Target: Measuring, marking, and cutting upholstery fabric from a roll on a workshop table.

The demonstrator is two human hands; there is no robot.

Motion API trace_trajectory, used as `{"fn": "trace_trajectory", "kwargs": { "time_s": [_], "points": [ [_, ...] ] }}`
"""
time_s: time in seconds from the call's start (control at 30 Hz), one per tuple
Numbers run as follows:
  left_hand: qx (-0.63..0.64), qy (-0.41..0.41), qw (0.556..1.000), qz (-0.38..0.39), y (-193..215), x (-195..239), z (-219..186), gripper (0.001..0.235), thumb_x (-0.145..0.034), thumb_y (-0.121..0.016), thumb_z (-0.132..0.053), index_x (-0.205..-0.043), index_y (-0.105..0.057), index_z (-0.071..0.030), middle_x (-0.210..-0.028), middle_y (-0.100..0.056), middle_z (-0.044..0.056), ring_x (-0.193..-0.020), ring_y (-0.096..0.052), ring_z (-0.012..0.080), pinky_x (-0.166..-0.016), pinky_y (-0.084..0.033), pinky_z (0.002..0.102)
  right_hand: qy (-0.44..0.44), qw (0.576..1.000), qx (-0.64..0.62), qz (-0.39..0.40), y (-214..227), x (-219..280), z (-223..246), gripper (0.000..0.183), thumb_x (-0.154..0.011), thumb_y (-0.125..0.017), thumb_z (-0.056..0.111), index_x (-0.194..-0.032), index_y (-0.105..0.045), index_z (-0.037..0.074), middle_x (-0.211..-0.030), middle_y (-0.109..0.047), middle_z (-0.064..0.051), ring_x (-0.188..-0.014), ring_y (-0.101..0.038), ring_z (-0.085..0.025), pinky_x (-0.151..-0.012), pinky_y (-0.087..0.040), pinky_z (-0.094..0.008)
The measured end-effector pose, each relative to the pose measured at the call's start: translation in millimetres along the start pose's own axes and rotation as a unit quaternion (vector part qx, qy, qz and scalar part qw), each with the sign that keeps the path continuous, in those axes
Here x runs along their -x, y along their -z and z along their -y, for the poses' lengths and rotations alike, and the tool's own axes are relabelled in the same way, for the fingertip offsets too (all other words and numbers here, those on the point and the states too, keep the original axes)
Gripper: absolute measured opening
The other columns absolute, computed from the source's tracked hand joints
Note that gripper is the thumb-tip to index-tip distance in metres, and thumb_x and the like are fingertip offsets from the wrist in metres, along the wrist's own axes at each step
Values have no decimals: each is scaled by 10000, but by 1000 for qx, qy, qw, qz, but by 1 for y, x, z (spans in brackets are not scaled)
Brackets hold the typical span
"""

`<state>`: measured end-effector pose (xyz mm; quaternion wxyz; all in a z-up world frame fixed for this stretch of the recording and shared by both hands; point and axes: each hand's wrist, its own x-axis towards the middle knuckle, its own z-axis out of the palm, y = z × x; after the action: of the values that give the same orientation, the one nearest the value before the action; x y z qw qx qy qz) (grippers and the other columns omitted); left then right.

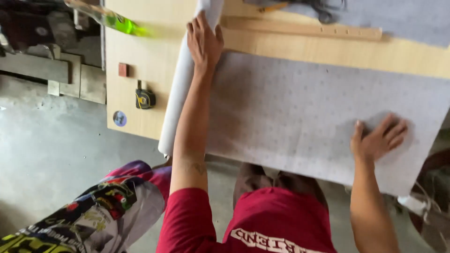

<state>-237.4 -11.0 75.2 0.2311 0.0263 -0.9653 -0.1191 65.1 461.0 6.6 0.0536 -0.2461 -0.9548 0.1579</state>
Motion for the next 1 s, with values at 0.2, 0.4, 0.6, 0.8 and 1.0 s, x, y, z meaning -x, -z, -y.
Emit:
{"fn": "trace_trajectory", "kwargs": {
  "time_s": [0.2,0.4,0.6,0.8,1.0],
  "points": [
    [9,11,998,67,-72,-99,14,728,-771,-804,-235,-1348,-390,-77,-1198,-566,152,-1085,-546,364,-896,-518,464,9,1000,6,-5,15,-7,27,903,-1000,-468,588,-1574,-349,-99,-1559,-166,-380,-1420,-132,-554,-1096,-139,-695],
    [46,118,979,157,-139,-157,5,973,-710,-834,-397,-1438,-295,-41,-1271,-517,188,-1114,-576,407,-869,-543,498,93,983,98,-124,10,-13,44,910,-1105,-335,620,-1488,-585,-167,-1498,-413,-388,-1326,-366,-549,-1016,-284,-621],
    [-13,186,950,251,-143,-178,6,732,-646,-867,-459,-1178,-490,-126,-1147,-665,128,-1064,-659,354,-897,-515,449,92,985,87,-114,-7,-14,26,848,-1007,-496,535,-1498,-565,-152,-1505,-421,-434,-1339,-376,-600,-1038,-294,-677],
    [62,228,948,215,-109,-191,38,482,-729,-702,-467,-1077,-630,-140,-1067,-726,140,-1020,-671,383,-865,-512,498,53,985,133,-91,-19,-12,17,887,-1058,-437,598,-1517,-593,-145,-1600,-384,-347,-1431,-302,-506,-1080,-264,-626],
    [67,311,942,107,-83,-207,84,367,-688,-795,-418,-1005,-722,-248,-949,-760,87,-894,-702,366,-756,-532,518,121,956,208,-165,-16,-16,30,778,-1069,-502,547,-1426,-714,-111,-1524,-550,-310,-1400,-485,-464,-1113,-380,-535]
  ]
}}
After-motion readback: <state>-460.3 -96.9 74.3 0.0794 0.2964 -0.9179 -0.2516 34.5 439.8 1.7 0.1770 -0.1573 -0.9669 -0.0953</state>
